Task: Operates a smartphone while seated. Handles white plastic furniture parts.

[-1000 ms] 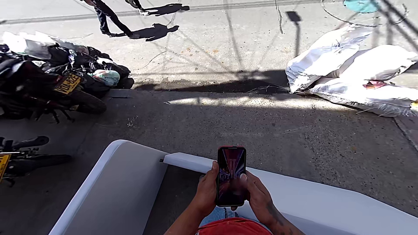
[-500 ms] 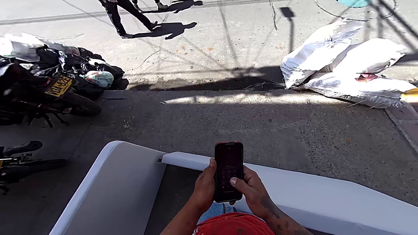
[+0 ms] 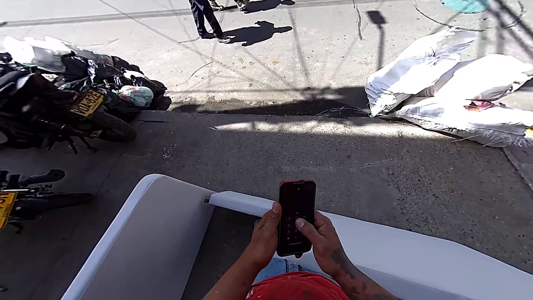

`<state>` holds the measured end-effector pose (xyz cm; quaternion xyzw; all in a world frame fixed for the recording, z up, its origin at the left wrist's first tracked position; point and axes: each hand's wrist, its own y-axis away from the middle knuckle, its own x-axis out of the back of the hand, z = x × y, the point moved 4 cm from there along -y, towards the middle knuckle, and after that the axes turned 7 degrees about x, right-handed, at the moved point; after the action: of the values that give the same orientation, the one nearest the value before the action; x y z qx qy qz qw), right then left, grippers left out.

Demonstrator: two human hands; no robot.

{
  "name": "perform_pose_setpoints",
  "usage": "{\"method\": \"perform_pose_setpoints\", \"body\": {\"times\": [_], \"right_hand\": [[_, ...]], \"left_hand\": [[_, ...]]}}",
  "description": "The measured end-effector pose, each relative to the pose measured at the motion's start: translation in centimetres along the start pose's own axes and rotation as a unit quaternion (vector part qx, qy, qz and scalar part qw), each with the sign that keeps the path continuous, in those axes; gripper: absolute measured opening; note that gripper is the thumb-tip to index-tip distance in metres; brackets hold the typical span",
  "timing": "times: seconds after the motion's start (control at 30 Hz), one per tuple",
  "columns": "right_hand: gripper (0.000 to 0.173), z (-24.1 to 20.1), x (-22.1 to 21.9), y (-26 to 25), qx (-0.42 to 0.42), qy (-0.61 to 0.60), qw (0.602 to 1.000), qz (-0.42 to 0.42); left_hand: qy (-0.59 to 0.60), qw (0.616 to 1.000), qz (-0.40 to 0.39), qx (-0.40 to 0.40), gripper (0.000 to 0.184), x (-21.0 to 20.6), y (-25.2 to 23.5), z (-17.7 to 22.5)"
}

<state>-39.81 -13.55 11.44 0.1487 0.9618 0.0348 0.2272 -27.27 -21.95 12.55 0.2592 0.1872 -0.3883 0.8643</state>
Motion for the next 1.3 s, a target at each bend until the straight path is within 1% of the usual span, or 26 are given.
{"method": "perform_pose_setpoints", "body": {"times": [0.07, 0.13, 0.23, 0.3, 0.4, 0.53, 0.63, 0.77, 0.83, 0.9, 0.97, 1.07, 1.23, 1.3], "right_hand": [[0.037, 0.0, 0.1, 0.2, -0.010, -0.018, 0.999, -0.043], [0.044, 0.0, 0.2, 0.5, -0.026, -0.018, 0.997, -0.067], [0.051, 0.0, 0.2, 0.8, -0.028, -0.008, 0.996, -0.079], [0.052, -0.1, 0.2, 0.8, -0.028, -0.001, 0.997, -0.075], [0.050, -0.2, 0.1, 0.6, -0.038, 0.025, 0.997, -0.057], [0.047, -0.1, 0.3, 0.4, -0.023, 0.004, 0.998, -0.062], [0.038, 0.0, 0.2, 0.3, -0.026, 0.007, 0.999, -0.031], [0.036, 0.2, 0.1, 0.2, 0.012, -0.008, 1.000, -0.009], [0.033, 0.3, -0.1, 0.1, 0.013, 0.000, 1.000, 0.021], [0.031, 0.4, -0.2, 0.1, 0.014, 0.000, 1.000, 0.024], [0.033, 0.5, -0.1, 0.2, 0.021, -0.009, 1.000, 0.001], [0.033, 0.5, 0.0, 0.2, -0.001, -0.010, 1.000, -0.025], [0.051, -0.3, 0.4, 0.6, -0.017, -0.028, 0.989, -0.144], [0.047, -0.5, 0.4, 0.6, -0.030, -0.014, 0.988, -0.153]], "left_hand": [[0.009, 1.000, 0.021, 0.010, 0.066, 0.3, -0.1, -0.1], [0.012, 0.999, 0.045, 0.019, 0.067, 0.4, 0.0, -0.2], [0.013, 0.998, 0.063, 0.020, 0.066, 0.3, 0.2, -0.3], [0.016, 0.998, 0.066, 0.018, 0.066, 0.3, 0.2, -0.4], [0.011, 0.997, 0.073, 0.017, 0.065, 0.2, 0.0, -0.4], [0.011, 0.998, 0.065, 0.018, 0.066, 0.1, -0.1, -0.3], [0.009, 0.999, 0.048, 0.011, 0.067, 0.1, -0.3, -0.3], [0.005, 1.000, 0.011, 0.000, 0.067, -0.1, -0.1, -0.3], [-0.001, 1.000, 0.002, -0.005, 0.063, -0.2, 0.0, -0.2], [0.000, 1.000, 0.004, -0.008, 0.063, -0.2, -0.1, -0.2], [0.001, 1.000, 0.010, -0.006, 0.064, 0.0, -0.1, -0.2], [0.001, 1.000, 0.029, 0.005, 0.066, 0.3, 0.0, -0.2], [0.038, 0.996, 0.070, 0.038, 0.065, 0.7, 0.3, -0.2], [0.051, 0.995, 0.072, 0.041, 0.066, 0.8, 0.4, -0.2]]}}
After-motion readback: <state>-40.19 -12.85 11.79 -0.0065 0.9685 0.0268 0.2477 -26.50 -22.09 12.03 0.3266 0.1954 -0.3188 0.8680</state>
